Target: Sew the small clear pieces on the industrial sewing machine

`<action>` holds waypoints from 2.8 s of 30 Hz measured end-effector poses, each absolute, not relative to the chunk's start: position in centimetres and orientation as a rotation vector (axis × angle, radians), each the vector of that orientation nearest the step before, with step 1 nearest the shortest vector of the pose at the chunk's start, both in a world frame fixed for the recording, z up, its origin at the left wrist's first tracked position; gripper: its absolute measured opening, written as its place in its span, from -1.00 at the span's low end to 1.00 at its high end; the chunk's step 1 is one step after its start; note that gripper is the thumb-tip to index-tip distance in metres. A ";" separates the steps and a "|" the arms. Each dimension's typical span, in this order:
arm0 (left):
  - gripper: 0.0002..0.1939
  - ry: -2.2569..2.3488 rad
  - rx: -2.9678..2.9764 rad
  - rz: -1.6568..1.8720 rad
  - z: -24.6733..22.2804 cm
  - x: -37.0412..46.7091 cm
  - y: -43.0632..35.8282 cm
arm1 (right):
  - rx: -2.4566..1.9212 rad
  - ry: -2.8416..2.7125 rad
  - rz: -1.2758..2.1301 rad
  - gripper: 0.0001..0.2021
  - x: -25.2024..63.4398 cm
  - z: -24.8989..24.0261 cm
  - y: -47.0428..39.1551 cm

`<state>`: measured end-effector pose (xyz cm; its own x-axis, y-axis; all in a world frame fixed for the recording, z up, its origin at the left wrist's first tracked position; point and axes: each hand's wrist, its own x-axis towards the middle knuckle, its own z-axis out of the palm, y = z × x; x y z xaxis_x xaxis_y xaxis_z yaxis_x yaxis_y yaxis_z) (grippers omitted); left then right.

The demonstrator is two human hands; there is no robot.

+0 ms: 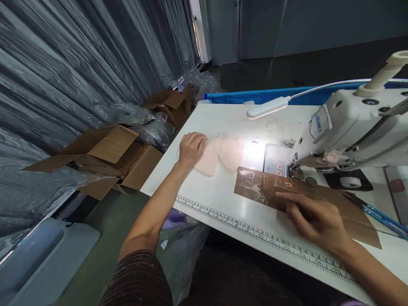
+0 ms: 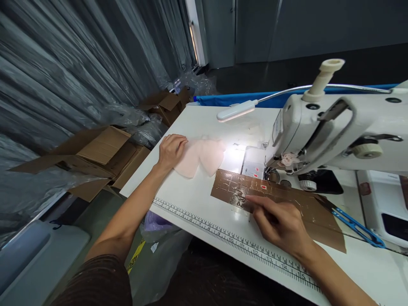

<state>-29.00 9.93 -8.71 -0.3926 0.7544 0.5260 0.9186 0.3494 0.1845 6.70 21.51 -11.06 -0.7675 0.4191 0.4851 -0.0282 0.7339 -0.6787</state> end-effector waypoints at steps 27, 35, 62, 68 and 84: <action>-0.59 -1.595 -3.114 -0.802 -6.8 -14.6 15.5 | -0.664 -2.218 2.386 -0.62 9.1 -8.1 25.6; -0.69 -2.616 -2.414 -1.760 -9.2 -14.8 15.6 | -1.115 -1.940 1.965 -0.74 8.3 -8.3 27.7; -0.71 -2.954 -1.956 -2.829 -7.4 -13.1 13.2 | -1.083 -1.839 2.167 -0.54 10.1 -7.7 25.2; -0.74 -2.939 -2.599 -1.468 -6.7 -13.3 12.3 | -1.275 -2.199 1.666 -0.65 10.8 -7.0 27.3; -0.56 -1.522 -2.718 -0.779 -10.5 -14.5 14.6 | -1.165 -2.074 1.507 -0.64 9.6 -8.3 25.5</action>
